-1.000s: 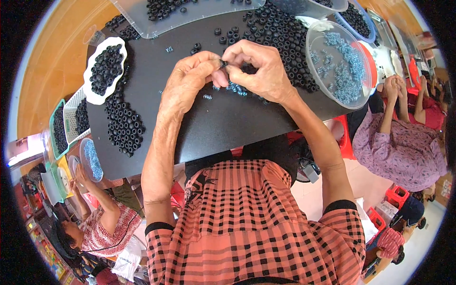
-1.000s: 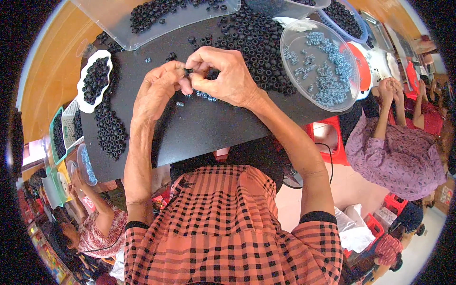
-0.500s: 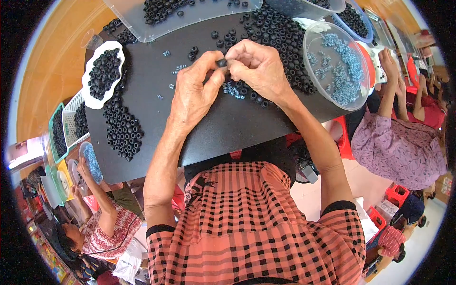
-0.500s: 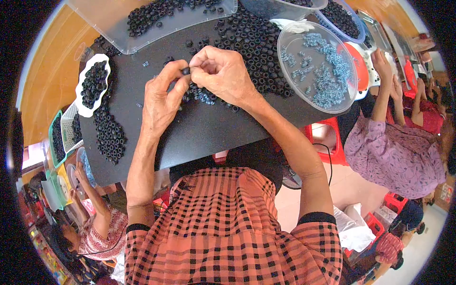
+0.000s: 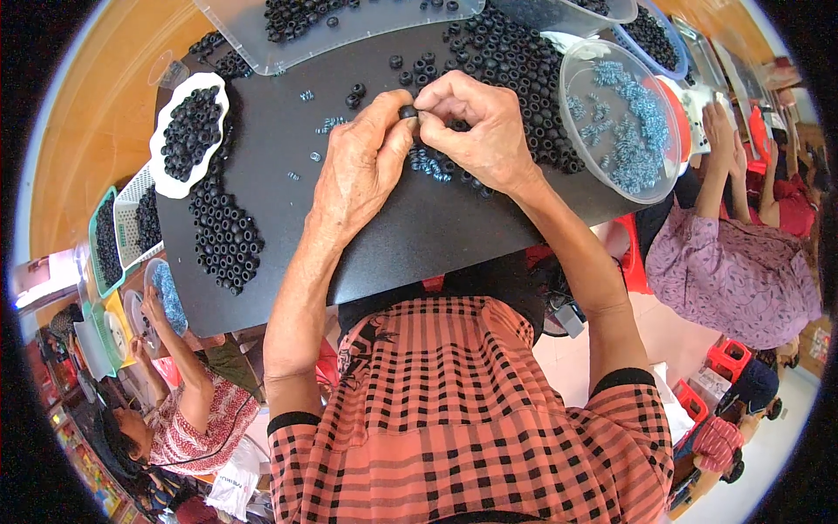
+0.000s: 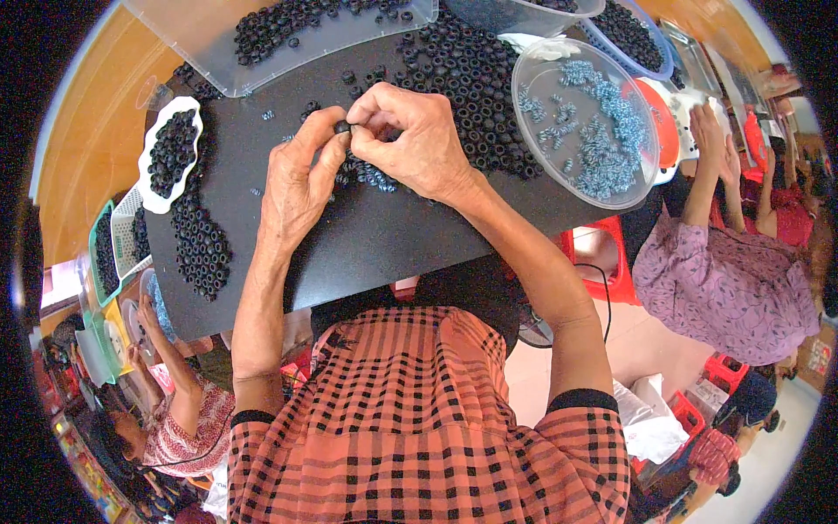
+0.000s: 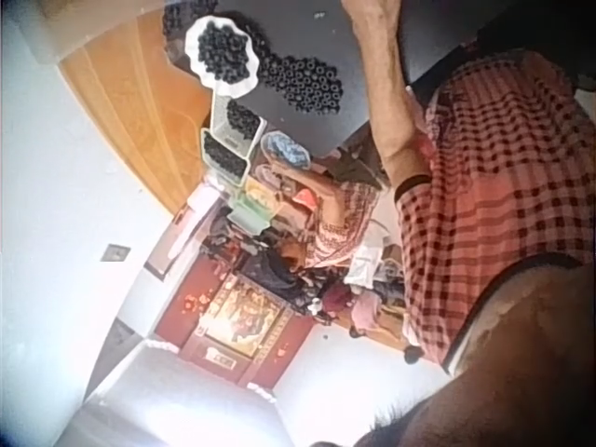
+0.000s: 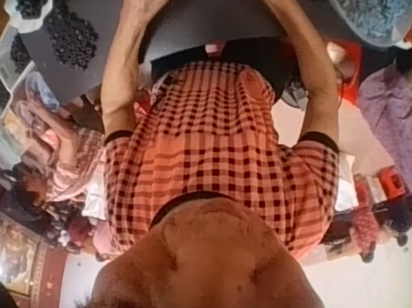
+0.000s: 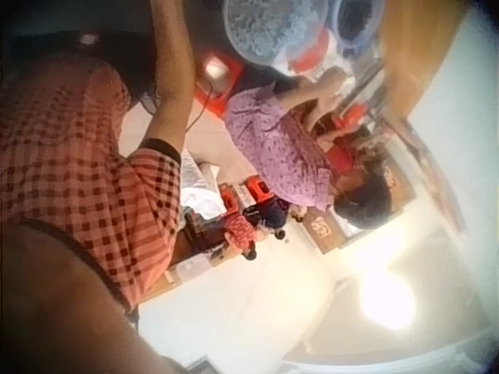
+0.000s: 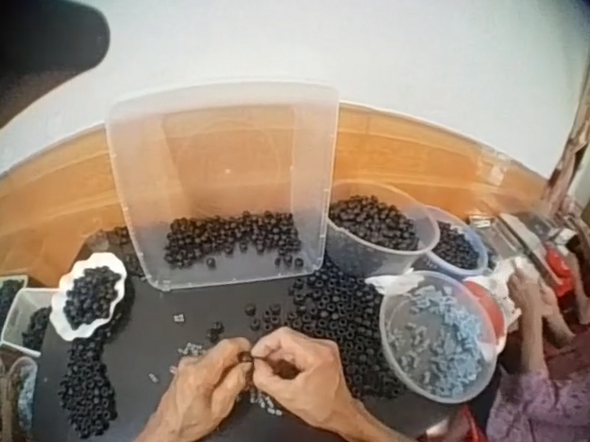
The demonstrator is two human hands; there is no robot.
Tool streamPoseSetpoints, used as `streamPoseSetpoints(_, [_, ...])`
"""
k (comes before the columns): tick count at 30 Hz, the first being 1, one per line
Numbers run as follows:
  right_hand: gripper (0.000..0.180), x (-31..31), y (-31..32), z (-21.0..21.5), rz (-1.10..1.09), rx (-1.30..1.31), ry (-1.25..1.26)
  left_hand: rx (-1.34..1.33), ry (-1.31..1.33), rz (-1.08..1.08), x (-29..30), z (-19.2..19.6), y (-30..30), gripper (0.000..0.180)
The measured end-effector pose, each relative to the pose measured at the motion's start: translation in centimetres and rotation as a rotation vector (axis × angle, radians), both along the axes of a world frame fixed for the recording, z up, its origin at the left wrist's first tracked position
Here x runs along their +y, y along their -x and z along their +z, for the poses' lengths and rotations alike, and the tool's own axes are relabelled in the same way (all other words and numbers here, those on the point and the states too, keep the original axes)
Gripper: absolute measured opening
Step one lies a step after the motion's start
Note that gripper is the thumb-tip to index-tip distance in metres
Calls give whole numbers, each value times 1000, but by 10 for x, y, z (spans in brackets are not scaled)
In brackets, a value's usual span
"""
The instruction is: The person assembles small blue plastic beads onto black circular plastic rings by hand.
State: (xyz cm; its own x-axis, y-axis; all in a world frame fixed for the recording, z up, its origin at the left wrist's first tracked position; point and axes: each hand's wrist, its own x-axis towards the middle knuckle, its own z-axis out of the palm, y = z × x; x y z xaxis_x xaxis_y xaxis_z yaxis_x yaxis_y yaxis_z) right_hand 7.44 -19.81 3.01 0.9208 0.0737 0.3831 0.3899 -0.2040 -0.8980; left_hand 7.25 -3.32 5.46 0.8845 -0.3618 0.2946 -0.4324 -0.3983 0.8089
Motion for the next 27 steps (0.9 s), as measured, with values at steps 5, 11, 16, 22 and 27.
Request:
streamPoseSetpoints(5, [15, 2, -1, -4, -9, 10, -24, 41, 7, -8, 0, -3, 0, 16])
streamPoseSetpoints(11, [13, 3, 1, 0, -19, -44, -16, 131, 119, 24, -2, -10, 2, 16])
streamPoseSetpoints(16, [18, -12, 4, -3, 18, -32, -112, 339, 575, 186, 26, 0, -25, 19])
streamPoseSetpoints(22, [12, -4, -3, 6, -44, 35, 151, 206, 619, 203, 31, -3, -27, 18])
streamPoseSetpoints(27, [10, 8, -41, 8, -9, -335, 522, 127, 429, 215, 20, -1, -19, 14])
